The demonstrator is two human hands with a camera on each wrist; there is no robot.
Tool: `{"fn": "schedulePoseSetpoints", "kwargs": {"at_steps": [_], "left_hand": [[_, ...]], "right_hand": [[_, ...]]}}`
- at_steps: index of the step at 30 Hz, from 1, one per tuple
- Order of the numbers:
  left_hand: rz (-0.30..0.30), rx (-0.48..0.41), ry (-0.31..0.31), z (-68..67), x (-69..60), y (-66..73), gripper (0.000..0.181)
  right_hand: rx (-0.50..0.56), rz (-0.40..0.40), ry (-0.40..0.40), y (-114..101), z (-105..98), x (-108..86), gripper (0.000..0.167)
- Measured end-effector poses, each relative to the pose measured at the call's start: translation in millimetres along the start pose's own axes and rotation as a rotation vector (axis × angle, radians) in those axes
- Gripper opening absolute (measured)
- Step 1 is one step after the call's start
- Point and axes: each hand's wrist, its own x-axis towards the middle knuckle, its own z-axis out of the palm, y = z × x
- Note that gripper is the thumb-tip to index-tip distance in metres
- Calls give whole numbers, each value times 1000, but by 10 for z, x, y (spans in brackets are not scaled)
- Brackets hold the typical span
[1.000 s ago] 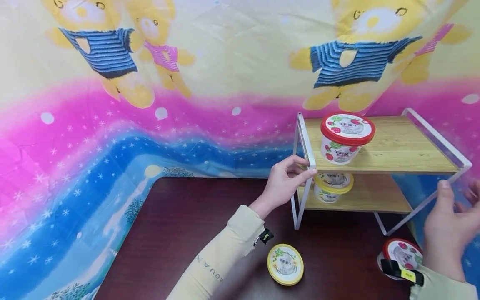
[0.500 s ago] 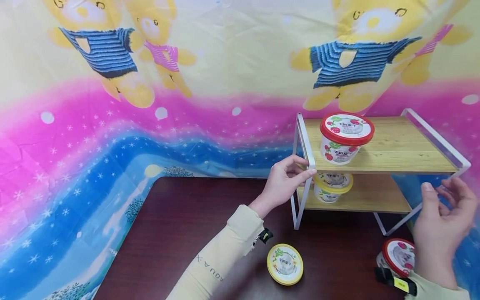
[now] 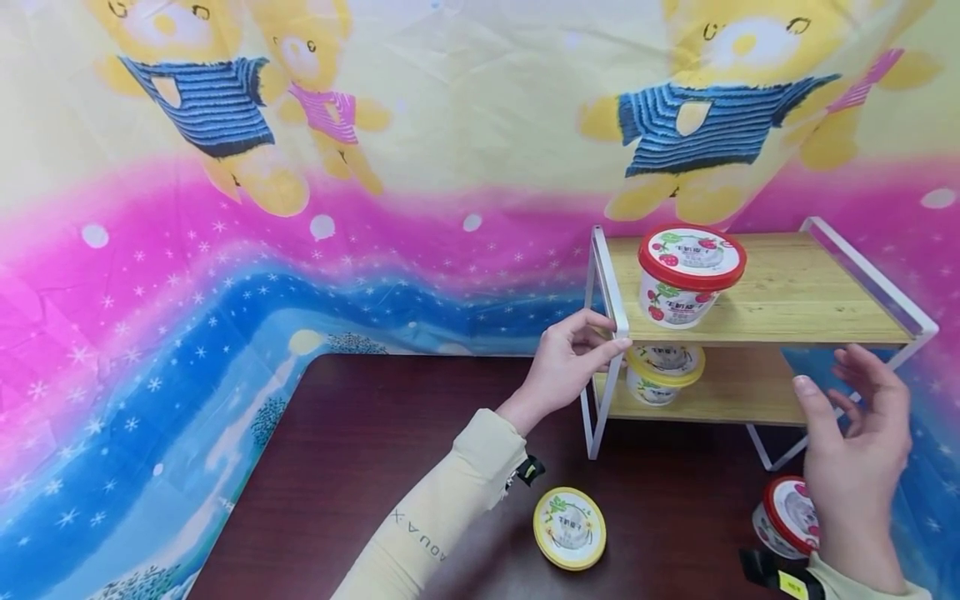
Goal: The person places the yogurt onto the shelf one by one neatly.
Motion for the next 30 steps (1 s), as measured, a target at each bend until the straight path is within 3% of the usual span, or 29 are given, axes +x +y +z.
{"fn": "schedulePoseSetpoints", "kwargs": {"at_steps": [3,9,17,30], "left_hand": [[0,0,2,-7,-2,0,17],[11,1,-4,-17,7,-3,17],[6,-1,-4,-16,7,-8,17],[-1,-3,-2,-15,-8,-9,17]], "right_hand": [[59,-87,-36,-30,13,-27,50],[124,-188,-89,-70,22,-79,52],[152,-328,-259,-13,23,-191,59],[102,-254,-425,46,129,-404,71]]}}
